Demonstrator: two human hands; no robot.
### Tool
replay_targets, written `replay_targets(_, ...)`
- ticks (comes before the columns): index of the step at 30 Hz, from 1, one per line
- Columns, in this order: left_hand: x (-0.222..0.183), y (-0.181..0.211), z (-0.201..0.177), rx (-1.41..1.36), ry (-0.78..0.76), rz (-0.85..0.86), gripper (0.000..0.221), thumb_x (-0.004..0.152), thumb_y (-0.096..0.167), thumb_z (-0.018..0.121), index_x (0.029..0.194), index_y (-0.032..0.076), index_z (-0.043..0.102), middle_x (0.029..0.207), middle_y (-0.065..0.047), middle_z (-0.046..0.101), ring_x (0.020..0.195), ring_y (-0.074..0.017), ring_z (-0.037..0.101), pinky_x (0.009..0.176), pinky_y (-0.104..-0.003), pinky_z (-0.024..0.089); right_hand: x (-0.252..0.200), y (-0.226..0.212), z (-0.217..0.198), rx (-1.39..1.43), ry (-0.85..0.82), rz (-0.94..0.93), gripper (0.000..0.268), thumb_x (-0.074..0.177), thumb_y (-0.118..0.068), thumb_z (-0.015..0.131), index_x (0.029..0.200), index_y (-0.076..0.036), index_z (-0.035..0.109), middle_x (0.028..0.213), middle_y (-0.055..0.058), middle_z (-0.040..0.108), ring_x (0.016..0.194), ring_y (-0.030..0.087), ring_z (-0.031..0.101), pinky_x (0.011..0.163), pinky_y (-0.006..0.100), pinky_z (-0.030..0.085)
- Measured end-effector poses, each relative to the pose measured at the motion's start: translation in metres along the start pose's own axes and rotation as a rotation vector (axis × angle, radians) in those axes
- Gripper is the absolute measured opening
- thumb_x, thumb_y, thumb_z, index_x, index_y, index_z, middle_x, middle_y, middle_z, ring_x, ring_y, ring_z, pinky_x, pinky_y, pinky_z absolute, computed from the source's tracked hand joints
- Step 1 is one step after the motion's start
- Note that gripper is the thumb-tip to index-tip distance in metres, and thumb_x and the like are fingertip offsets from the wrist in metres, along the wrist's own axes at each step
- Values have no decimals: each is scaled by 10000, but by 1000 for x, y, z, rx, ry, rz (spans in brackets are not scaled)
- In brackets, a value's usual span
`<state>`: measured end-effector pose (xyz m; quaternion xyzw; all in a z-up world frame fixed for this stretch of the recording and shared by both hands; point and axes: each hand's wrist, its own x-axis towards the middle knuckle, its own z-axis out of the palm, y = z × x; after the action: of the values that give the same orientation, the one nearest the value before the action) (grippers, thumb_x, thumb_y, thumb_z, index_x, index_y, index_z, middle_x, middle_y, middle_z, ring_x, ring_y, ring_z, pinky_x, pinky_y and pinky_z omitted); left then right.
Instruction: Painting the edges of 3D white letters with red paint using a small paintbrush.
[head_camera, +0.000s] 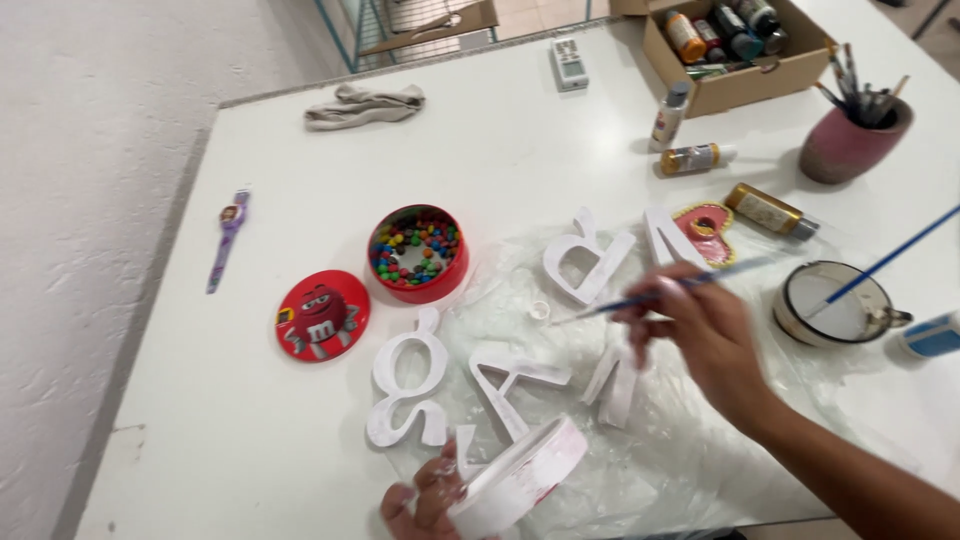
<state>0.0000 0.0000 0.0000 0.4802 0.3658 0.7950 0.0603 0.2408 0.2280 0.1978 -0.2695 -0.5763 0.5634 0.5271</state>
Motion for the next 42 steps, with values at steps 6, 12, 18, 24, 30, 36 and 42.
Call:
replay_targets(6,44,6,82,-331,166,-186,688,922,194,872,1381,39,383,1059,-66,788,1185,-300,630,1262,-675,381,-78,-34,-23,430,80,7,225,1134,-78,523,1078,89,664,862,230,670,585,223,630,380,260,491)
replay_targets(12,38,11,104,-362,121,-253,705,865,166,905,1346,48,403,1011,-87,790,1113,-297,655,1286,-651,344,-100,-36,-25,414,22,-76,257,1095,-43,519,1031,140,689,868,260,685,577,294,653,388,306,563)
replay_targets(18,36,28,118,-277,103,-217,626,856,135,873,1289,69,427,976,-92,782,1072,-305,678,1288,-656,360,-106,-50,-42,216,51,-157,239,1085,-100,563,1058,95,698,884,230,700,563,284,663,430,303,573)
replay_targets(24,37,37,134,-192,74,-168,572,872,202,887,1242,89,465,927,-92,765,1067,-298,683,1264,-661,411,-106,-66,-47,182,26,-227,211,1091,-104,544,1042,51,679,820,186,702,572,202,650,449,249,563)
replay_targets(30,30,25,131,-226,67,-152,563,809,135,840,1211,104,447,887,-85,755,1041,-297,674,1277,-653,392,-117,-63,-59,205,120,-190,234,1095,-113,536,1020,64,669,820,195,664,598,242,616,446,269,517)
replay_targets(36,27,22,130,-195,60,-136,523,800,118,802,1205,138,472,851,-82,751,1023,-292,678,1275,-652,393,-117,-61,-67,199,104,-224,185,1093,-75,519,1030,38,652,825,171,671,622,180,625,458,231,539)
replay_targets(42,29,32,136,-174,44,-139,528,750,50,732,1202,147,476,851,-87,745,1020,-282,678,1274,-650,410,-117,-69,-67,16,135,-245,210,1097,-108,506,1026,-9,676,805,113,698,597,141,626,478,214,556)
